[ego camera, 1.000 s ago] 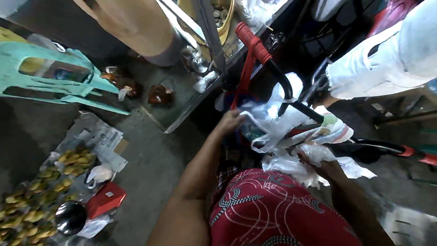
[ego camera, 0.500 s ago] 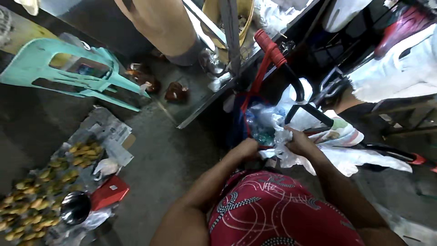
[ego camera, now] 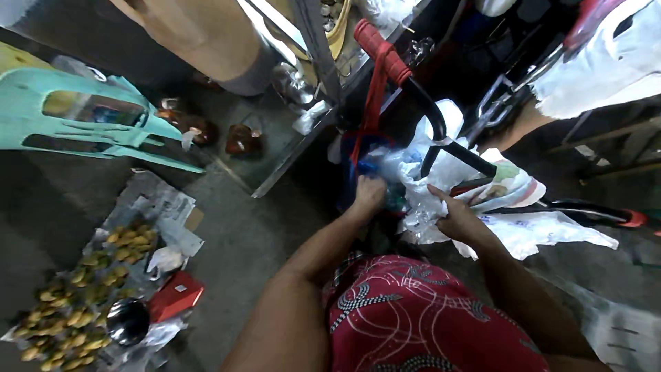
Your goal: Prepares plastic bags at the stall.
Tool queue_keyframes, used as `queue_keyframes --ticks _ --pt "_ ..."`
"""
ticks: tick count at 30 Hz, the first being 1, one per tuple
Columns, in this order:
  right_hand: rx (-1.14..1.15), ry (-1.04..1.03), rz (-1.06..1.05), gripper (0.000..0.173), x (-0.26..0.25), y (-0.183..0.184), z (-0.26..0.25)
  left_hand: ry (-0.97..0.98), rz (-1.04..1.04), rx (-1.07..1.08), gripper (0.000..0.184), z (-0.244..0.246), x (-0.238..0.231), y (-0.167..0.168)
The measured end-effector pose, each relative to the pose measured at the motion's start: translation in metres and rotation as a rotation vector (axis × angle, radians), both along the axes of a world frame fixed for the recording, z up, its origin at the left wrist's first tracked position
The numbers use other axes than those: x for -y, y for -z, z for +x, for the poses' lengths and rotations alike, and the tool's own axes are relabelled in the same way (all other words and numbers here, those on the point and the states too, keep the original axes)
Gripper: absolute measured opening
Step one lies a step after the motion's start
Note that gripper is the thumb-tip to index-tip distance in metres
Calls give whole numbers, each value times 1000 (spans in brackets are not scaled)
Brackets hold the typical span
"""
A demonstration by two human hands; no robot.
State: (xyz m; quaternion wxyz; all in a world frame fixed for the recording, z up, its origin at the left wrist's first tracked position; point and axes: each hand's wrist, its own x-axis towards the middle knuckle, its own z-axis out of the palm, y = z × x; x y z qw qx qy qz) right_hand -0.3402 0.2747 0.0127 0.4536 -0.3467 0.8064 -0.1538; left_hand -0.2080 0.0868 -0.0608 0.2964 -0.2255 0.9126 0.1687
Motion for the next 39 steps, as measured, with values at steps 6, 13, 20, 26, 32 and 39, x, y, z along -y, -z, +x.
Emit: queue_keyframes --ticks 6,13,20,26,32,39 --pt "-15 -37 -75 86 -11 2 6 -160 181 -220 43 57 -42 -10" --pt "90 -255 -25 69 7 0 27 -493 352 -438 28 66 -27 -39" --pt "158 -163 -1 60 16 13 38 -1024 445 -811 19 88 14 -49" --pt "172 -94 -26 60 11 12 33 -1178 487 -906 19 94 29 -56" --pt "192 -21 -139 77 8 15 42 -723 469 -880 29 75 4 -49" --pt "222 -9 -172 91 12 17 52 141 141 62 35 7 -20 11"
